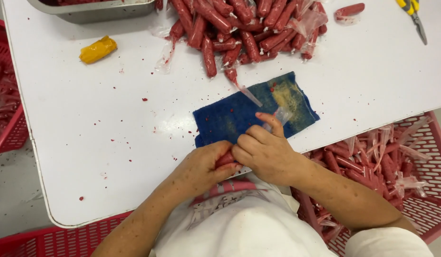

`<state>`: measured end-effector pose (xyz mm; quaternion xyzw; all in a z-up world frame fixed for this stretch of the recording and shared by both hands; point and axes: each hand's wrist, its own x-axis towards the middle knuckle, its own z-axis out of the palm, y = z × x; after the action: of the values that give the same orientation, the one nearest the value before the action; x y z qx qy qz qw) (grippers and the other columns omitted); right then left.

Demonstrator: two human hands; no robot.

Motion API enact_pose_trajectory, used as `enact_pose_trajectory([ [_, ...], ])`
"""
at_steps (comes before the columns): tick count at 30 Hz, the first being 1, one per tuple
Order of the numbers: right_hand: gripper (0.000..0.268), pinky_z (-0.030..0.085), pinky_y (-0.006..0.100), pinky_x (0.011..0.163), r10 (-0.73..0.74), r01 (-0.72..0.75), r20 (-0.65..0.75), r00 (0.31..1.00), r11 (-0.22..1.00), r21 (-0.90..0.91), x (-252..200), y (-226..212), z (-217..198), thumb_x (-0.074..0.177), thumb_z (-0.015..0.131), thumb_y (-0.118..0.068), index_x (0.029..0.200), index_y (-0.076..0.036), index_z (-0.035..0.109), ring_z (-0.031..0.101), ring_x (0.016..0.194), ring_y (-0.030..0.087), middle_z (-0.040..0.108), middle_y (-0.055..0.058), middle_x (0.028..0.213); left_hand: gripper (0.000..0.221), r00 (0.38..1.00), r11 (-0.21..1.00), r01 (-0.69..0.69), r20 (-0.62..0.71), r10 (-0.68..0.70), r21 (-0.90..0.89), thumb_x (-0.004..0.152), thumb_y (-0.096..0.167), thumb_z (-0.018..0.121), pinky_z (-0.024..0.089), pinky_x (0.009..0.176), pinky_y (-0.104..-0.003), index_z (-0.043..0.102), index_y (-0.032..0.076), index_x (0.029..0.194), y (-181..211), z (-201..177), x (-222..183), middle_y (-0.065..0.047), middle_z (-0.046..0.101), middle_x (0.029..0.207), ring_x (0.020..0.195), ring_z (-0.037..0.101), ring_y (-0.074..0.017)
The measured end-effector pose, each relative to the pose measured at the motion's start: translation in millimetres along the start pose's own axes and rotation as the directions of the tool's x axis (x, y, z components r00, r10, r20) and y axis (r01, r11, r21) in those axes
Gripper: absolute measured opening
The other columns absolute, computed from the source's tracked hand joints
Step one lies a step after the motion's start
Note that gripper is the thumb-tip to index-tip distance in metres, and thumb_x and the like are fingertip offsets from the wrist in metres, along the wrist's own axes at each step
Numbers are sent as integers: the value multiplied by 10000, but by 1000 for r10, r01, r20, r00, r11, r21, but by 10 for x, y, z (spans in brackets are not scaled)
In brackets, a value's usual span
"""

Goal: The person repeatedly picks up small sausages, places them on a blue cloth, and wraps each one individually in clear plastic film. The wrapped sausages are then placed into a red basket. The process is repeated continuously throughout the clip.

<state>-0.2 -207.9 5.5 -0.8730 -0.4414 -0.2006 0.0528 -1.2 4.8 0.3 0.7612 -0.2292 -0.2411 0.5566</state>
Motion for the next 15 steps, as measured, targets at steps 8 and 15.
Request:
enact_pose_trajectory([
  [8, 271, 197, 719, 1200, -145, 141, -46, 988, 987, -83, 323, 49, 16, 1071, 396, -54, 1059, -88, 665, 622, 1156, 131, 591, -74, 982, 257, 996, 965, 86, 58, -74, -248, 800, 134, 710, 555, 654, -385, 695, 110, 1055, -171, 18, 100, -70, 703, 745, 722, 676, -231],
  [15, 131, 304, 758, 1095, -414, 407, -204, 887, 910, -73, 514, 499, -26, 1014, 585, -194, 964, -167, 704, 667, 1130, 175, 659, -74, 1077, 244, 944, 957, 149, 324, -63, -249, 859, 89, 616, 526, 628, -377, 691, 11, 1078, -58, -507, -300, -105, 586, 689, 681, 618, -285],
])
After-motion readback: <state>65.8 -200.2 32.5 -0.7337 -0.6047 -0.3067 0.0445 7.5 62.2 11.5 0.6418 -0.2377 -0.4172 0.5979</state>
